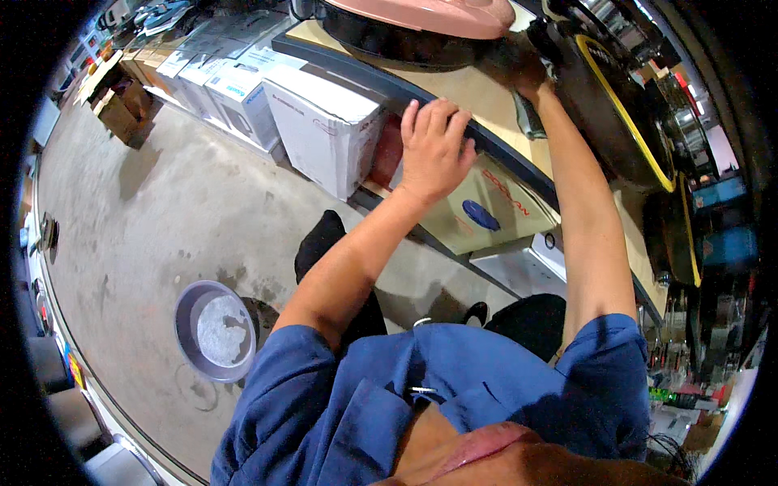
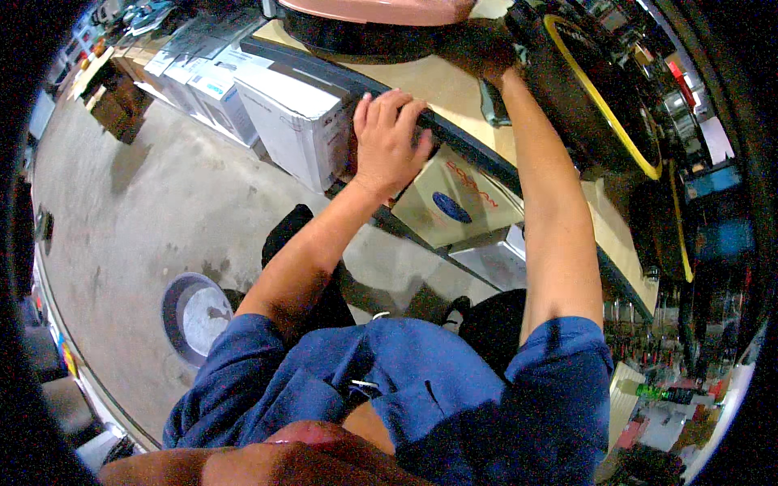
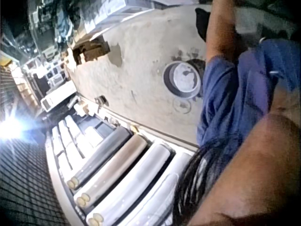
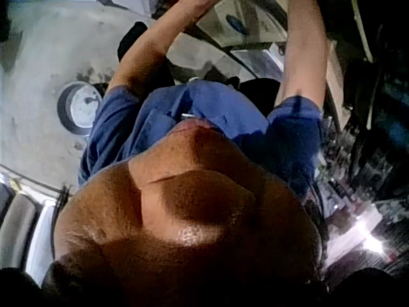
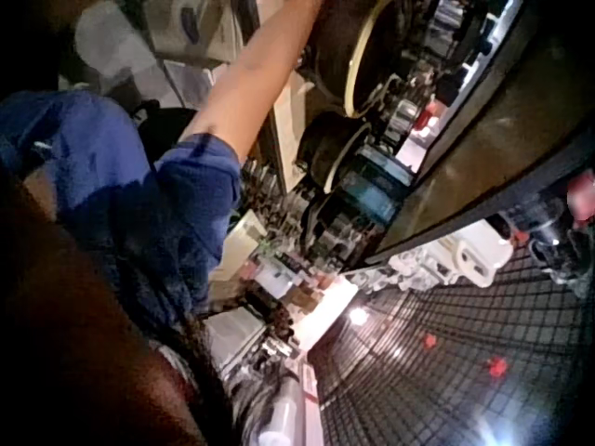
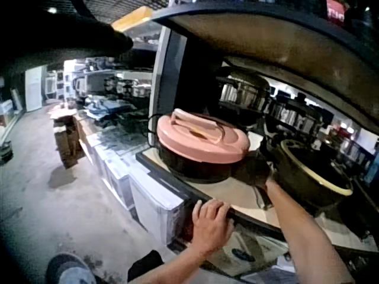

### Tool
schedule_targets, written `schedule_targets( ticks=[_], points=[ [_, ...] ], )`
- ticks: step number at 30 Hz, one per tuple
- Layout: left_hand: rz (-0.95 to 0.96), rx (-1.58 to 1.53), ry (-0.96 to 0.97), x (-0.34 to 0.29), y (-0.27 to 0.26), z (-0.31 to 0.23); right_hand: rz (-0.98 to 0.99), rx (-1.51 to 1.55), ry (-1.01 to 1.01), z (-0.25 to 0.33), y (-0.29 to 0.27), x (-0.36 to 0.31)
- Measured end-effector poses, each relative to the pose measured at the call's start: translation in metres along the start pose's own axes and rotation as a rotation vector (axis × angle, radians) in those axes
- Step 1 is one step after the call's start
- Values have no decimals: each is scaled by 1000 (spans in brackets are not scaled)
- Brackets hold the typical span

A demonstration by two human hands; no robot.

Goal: The person wipes the exterior surfaces of multiple electric skillets and their glass lids with a cloth, moving the skillets on a shelf and wiping down the sides and control knobs.

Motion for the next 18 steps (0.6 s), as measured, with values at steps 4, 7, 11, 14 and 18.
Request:
schedule_targets(
  ticks=[4, 7, 11, 14, 18],
  points=[
    [17, 19, -2, -3, -3, 7, 248, 59, 132, 44, 0, -52],
    [15, 45, -5, -4, -10, 7, 78, 42, 90, 93, -67, -115],
    [27, 40, -3, -7, -3, 0, -110, 60, -214, 97, -111, -185],
    [20, 55, -10, -9, 0, 1, -9, -36, -292, 97, -138, -217],
    [8, 43, -35, -9, 2, -3, -578, -424, -501, 113, -236, -232]
  ],
)
Point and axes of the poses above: each hand's wrist, its own x-axis towards the middle knuckle, its own y-axis out of the palm, z = x × y, the point moved 8 cm from there along x, towards the middle knuckle
